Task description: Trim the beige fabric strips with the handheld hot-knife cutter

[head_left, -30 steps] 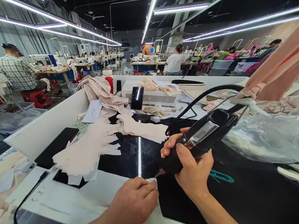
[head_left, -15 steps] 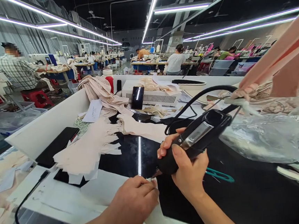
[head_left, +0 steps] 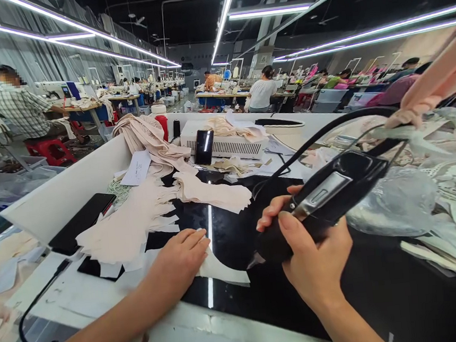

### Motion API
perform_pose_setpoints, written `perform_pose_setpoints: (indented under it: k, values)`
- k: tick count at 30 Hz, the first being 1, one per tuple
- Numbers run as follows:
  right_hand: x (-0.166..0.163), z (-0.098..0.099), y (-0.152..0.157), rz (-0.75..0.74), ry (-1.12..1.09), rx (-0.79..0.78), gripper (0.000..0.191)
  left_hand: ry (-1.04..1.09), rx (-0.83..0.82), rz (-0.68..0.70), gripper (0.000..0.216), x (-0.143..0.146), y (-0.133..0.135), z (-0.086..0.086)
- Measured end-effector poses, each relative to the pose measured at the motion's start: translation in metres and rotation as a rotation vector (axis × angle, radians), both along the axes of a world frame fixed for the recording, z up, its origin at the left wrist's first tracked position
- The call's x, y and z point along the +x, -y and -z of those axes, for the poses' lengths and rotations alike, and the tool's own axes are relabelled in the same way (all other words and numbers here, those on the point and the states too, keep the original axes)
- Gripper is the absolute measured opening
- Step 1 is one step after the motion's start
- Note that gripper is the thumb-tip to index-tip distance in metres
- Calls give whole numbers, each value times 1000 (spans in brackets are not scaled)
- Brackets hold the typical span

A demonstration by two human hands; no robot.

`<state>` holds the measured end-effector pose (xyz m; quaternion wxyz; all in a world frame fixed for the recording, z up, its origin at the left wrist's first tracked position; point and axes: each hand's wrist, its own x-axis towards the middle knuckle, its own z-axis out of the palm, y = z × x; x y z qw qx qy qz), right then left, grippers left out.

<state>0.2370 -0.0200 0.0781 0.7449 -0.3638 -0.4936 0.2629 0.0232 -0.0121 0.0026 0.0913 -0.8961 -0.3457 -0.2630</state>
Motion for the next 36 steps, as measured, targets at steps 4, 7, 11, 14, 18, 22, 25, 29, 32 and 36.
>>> perform_pose_setpoints:
  k: [4,7,11,14,18,22,25,29,32,36]
  values:
    - [2,7,5,-28,-23,23,37,63,-36,128,26,3,19,-2]
    - [2,8,6,-41,-27,40,34,89,-59,233,24,11,29,-2]
    - [0,12,6,-57,-19,48,35,64,-67,287,20,21,31,-2]
    - [-1,16,6,-49,-8,45,34,14,-102,286,16,26,27,-2]
    - [-3,17,7,-41,4,46,33,-53,-136,285,13,29,23,-1]
    - [-5,15,8,-37,3,54,31,-107,-118,262,17,33,23,-1]
    - [-6,12,9,-38,8,45,32,-141,-51,224,24,38,23,0]
    - [-7,12,9,-35,15,38,32,-137,8,195,34,43,20,3]
    - [-7,12,8,-26,14,31,32,-63,-83,199,28,43,18,2]
    - [-7,13,8,-45,21,34,28,122,-211,156,21,40,16,-2]
